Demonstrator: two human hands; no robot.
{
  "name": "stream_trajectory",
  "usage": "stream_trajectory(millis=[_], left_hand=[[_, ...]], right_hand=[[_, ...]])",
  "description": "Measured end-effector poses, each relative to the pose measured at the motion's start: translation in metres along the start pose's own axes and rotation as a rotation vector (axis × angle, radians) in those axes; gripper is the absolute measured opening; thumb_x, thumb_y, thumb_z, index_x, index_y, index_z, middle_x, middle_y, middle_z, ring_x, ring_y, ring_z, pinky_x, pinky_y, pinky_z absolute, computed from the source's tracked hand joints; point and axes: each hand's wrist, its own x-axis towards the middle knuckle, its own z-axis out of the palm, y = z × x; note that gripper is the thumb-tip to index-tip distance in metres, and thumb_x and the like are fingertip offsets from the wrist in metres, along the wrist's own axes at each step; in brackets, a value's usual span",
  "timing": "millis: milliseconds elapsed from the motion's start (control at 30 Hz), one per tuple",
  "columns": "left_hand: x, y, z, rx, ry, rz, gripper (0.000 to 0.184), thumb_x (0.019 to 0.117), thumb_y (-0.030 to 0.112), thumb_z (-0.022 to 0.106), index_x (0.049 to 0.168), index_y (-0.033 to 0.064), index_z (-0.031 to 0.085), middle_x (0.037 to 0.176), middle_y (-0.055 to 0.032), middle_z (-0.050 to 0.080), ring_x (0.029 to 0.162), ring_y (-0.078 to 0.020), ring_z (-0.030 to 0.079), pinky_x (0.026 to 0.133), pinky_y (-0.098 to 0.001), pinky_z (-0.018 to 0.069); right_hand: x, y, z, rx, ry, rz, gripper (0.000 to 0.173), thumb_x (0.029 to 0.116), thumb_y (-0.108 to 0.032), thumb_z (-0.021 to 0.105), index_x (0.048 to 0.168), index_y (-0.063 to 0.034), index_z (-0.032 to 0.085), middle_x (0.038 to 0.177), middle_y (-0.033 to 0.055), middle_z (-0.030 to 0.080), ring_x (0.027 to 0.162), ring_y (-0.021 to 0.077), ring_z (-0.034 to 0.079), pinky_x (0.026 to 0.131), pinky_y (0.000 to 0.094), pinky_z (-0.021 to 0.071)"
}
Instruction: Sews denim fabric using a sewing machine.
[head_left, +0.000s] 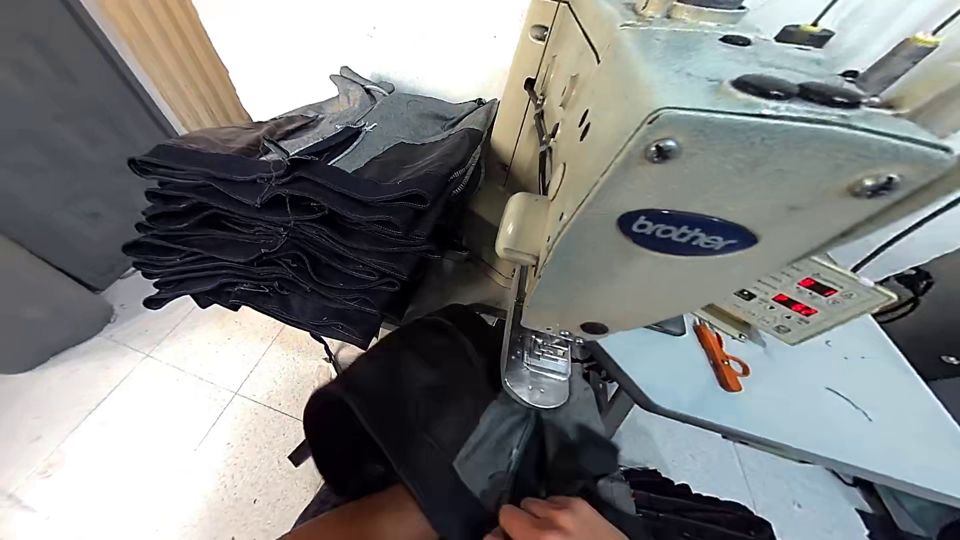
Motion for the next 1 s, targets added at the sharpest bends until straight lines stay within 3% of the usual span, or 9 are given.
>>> stream_trajectory(millis=[100, 267, 333, 433, 500, 600, 700, 867, 1000], left_hand=[[0.034, -0.005, 0.001, -0.328, -0.190, -0.216, 0.028, 0.1039, 0.018, 0.054, 0.118, -0.0013, 0.068, 0.112, -0.0142, 0.070, 0.103, -0.0155, 0.066, 0.095, -0.0324, 0.0521], [0.040, -0.007, 0.021, 0.583, 0.193, 0.662, 0.028, 0.1022, 0.009, 0.054, 0.122, 0.0182, 0.070, 0.114, -0.0035, 0.072, 0.106, -0.0174, 0.068, 0.093, -0.0318, 0.0525], [0.032, -0.008, -0.013, 0.749, 0.470, 0.514, 0.029, 0.1061, 0.023, 0.049, 0.132, 0.0325, 0.061, 0.126, 0.0006, 0.066, 0.118, -0.0184, 0.061, 0.099, -0.0378, 0.0449], [0.046, -0.040, -0.045, 0.544, 0.533, 0.394, 0.023, 0.1039, 0.019, 0.053, 0.110, 0.0179, 0.075, 0.110, -0.0036, 0.076, 0.118, -0.0244, 0.067, 0.107, -0.0532, 0.0472], [0.043, -0.028, -0.061, 0.359, 0.489, 0.357, 0.031, 0.1074, 0.031, 0.050, 0.097, 0.0112, 0.071, 0.084, -0.0028, 0.073, 0.084, -0.0119, 0.071, 0.082, -0.0299, 0.0580], [0.051, -0.004, -0.073, 0.035, 0.291, 0.117, 0.041, 0.1060, 0.034, 0.051, 0.088, 0.0009, 0.068, 0.066, -0.0102, 0.063, 0.059, -0.0164, 0.063, 0.055, -0.0315, 0.0509], [0.114, -0.037, -0.060, -0.252, 0.148, -0.288, 0.034, 0.1046, 0.029, 0.054, 0.098, 0.0014, 0.073, 0.087, -0.0114, 0.070, 0.085, -0.0217, 0.067, 0.081, -0.0468, 0.0545], [0.238, -0.104, -0.039, -0.343, 0.392, -0.211, 0.042, 0.0913, 0.007, 0.072, 0.127, -0.0119, 0.060, 0.120, -0.0287, 0.066, 0.117, -0.0356, 0.064, 0.105, -0.0515, 0.0479], [0.174, -0.070, -0.036, -0.706, 0.238, -0.208, 0.022, 0.0998, 0.010, 0.059, 0.121, 0.0045, 0.062, 0.104, -0.0005, 0.069, 0.095, -0.0029, 0.064, 0.089, -0.0261, 0.0535]], right_hand=[[-0.030, 0.025, -0.004, -0.288, 0.034, 0.118, 0.012, 0.0925, -0.001, 0.063, 0.091, -0.0090, 0.072, 0.082, 0.0131, 0.068, 0.074, 0.0329, 0.070, 0.059, 0.0475, 0.0578], [-0.099, 0.087, -0.030, -0.334, 0.294, 0.303, 0.023, 0.0841, 0.013, 0.054, 0.096, -0.0024, 0.067, 0.113, 0.0191, 0.072, 0.116, 0.0407, 0.066, 0.099, 0.0575, 0.0508], [-0.100, 0.095, -0.018, -0.174, 0.478, 0.270, 0.024, 0.0997, -0.004, 0.046, 0.109, -0.0074, 0.068, 0.110, 0.0126, 0.074, 0.111, 0.0278, 0.070, 0.103, 0.0448, 0.0516], [-0.081, 0.077, -0.022, 0.096, 0.607, 0.238, 0.031, 0.1076, -0.033, 0.051, 0.115, -0.0091, 0.069, 0.101, 0.0082, 0.075, 0.096, 0.0083, 0.070, 0.090, 0.0235, 0.0542], [-0.069, 0.056, -0.038, 0.285, 0.616, 0.262, 0.036, 0.1052, -0.035, 0.056, 0.105, -0.0014, 0.069, 0.091, 0.0083, 0.075, 0.087, -0.0026, 0.068, 0.080, 0.0149, 0.0532], [-0.065, 0.056, -0.040, 0.490, 0.538, 0.482, 0.039, 0.1041, -0.032, 0.057, 0.094, 0.0042, 0.067, 0.079, 0.0060, 0.068, 0.073, -0.0007, 0.061, 0.068, 0.0222, 0.0511], [-0.043, 0.119, -0.007, 0.467, 0.648, 0.758, 0.035, 0.0988, -0.039, 0.058, 0.096, -0.0067, 0.072, 0.082, -0.0029, 0.068, 0.077, 0.0025, 0.064, 0.073, 0.0299, 0.0558], [0.017, 0.209, -0.021, 0.050, 0.717, 0.872, 0.021, 0.0994, -0.009, 0.063, 0.099, 0.0111, 0.068, 0.085, 0.0296, 0.067, 0.080, 0.0468, 0.067, 0.075, 0.0655, 0.0501], [-0.014, 0.175, 0.008, 0.240, 0.629, 0.745, 0.032, 0.0991, -0.019, 0.061, 0.104, 0.0109, 0.069, 0.091, 0.0244, 0.070, 0.086, 0.0339, 0.070, 0.081, 0.0541, 0.0546]])
